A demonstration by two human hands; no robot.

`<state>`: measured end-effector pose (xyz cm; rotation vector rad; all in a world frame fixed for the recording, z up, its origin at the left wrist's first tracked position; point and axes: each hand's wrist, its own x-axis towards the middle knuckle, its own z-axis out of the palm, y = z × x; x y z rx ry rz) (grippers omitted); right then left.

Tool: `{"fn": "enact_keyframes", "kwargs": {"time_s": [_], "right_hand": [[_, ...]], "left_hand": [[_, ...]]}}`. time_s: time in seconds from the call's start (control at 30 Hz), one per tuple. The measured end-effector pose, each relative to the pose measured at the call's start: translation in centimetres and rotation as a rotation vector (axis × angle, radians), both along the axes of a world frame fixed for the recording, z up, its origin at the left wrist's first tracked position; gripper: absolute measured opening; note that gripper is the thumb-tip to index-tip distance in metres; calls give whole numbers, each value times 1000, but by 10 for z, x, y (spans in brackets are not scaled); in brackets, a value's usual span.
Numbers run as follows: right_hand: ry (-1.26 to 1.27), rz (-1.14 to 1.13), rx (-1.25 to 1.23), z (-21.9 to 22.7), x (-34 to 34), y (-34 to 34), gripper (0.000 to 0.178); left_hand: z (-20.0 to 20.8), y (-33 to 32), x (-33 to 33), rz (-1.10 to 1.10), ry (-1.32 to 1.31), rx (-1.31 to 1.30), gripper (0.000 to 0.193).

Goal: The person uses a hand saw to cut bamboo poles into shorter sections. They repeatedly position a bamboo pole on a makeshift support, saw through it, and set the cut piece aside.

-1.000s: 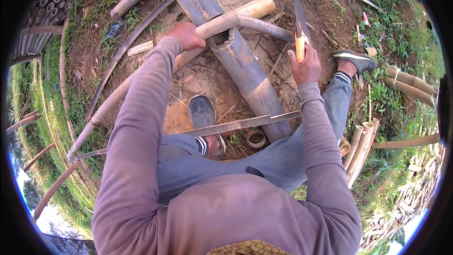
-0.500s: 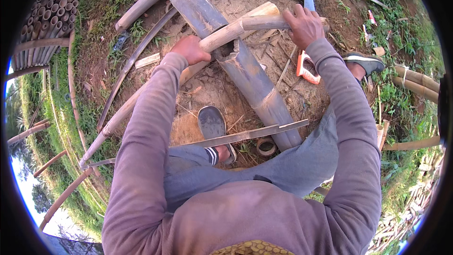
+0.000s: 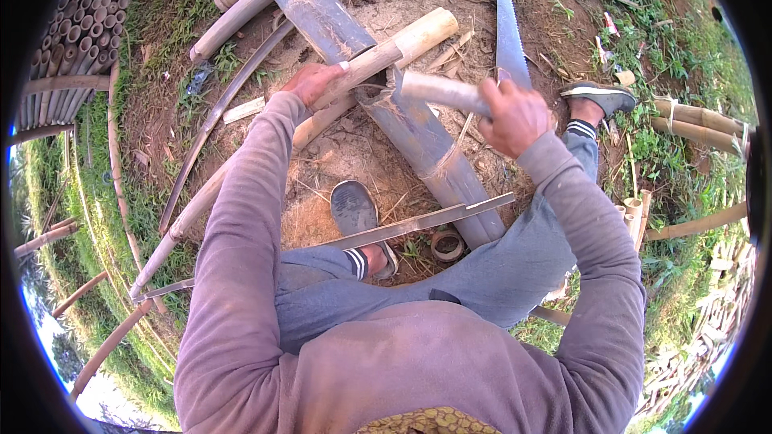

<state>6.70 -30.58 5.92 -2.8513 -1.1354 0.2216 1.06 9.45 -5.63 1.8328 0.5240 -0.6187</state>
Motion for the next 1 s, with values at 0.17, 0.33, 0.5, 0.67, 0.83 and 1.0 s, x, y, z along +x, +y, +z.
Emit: {"fn": "enact_keyframes", "kwargs": {"time_s": [0.17, 0.33, 0.5, 0.67, 0.83, 1.0], "right_hand": [[290, 366, 17, 9, -139, -43, 36], [749, -405, 363, 36, -188, -91, 53], [1054, -1053, 1079, 1, -254, -129, 64], [1073, -1470, 1623, 121, -239, -282, 51], [-1413, -916, 2163, 297, -361, -596, 92], [-926, -1424, 1398, 233, -282, -459, 37]], "left_hand": [[-4, -11, 11, 36, -94, -33, 61], [-71, 59, 9, -68, -330, 145, 57], [-51, 46, 18, -209, -540, 492, 67], [13, 134, -12, -317, -460, 867, 71], [78, 183, -70, -494, -252, 959, 67], [85, 193, -224, -474, -469, 902, 75]]}}
